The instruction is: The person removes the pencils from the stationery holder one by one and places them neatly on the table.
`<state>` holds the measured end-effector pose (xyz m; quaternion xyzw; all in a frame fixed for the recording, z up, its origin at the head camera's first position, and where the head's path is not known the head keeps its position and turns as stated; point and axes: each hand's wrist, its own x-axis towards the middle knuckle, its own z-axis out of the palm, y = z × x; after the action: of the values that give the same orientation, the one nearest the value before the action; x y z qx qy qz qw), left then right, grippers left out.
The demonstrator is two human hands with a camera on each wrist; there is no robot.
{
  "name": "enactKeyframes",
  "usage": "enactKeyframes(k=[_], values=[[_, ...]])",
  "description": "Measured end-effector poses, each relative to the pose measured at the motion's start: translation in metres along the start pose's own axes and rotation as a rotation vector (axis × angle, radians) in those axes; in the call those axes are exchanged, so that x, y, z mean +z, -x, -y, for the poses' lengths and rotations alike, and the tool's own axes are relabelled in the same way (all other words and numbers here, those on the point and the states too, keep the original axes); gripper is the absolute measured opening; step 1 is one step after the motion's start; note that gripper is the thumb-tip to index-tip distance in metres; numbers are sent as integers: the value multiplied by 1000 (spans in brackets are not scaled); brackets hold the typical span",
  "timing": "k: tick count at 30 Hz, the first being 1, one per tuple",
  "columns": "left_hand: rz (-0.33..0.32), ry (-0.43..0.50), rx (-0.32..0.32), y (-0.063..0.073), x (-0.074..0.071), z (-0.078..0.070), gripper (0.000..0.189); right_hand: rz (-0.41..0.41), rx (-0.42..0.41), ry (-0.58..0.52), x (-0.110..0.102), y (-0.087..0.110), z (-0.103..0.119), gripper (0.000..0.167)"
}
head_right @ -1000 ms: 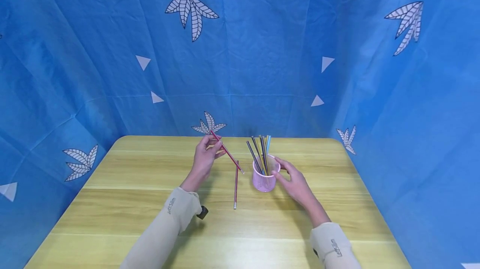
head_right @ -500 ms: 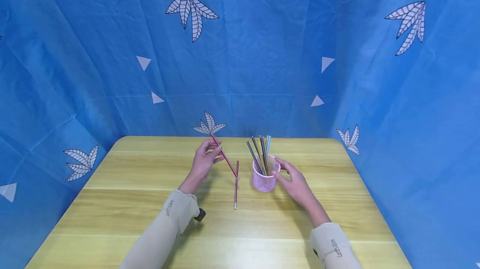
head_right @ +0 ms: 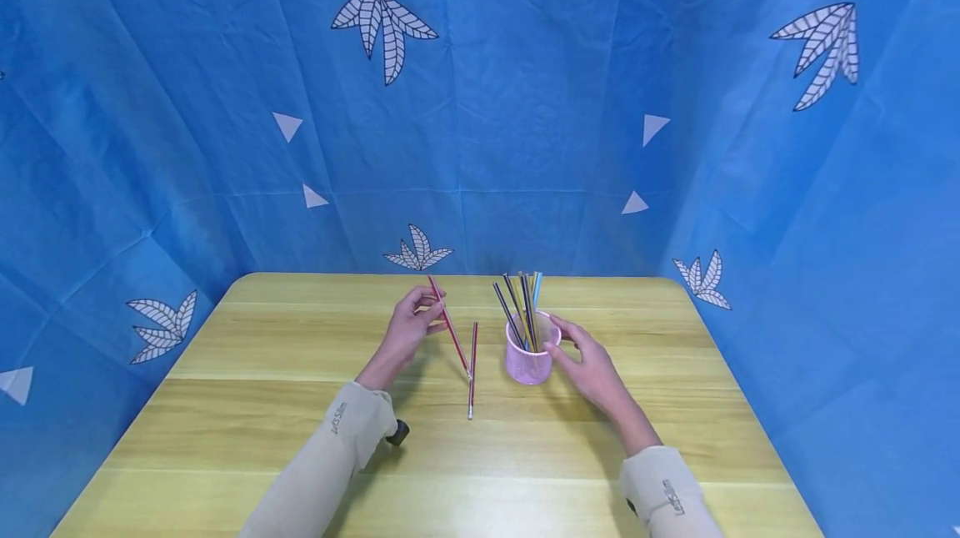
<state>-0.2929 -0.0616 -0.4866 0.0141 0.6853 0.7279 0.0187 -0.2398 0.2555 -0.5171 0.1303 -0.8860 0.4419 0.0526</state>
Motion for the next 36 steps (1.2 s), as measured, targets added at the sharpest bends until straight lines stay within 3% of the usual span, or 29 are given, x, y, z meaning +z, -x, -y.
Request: enactKeyframes(k=[15, 26, 36], values=[[44, -51, -48, 0, 1, 9, 25, 1, 4, 3, 0, 0, -1, 58], [69, -112, -122, 1, 2, 15, 27, -3, -5, 7, 0, 0, -2, 57], [83, -150, -135, 0, 5, 22, 27, -5, -11, 4, 1, -1, -3, 58]])
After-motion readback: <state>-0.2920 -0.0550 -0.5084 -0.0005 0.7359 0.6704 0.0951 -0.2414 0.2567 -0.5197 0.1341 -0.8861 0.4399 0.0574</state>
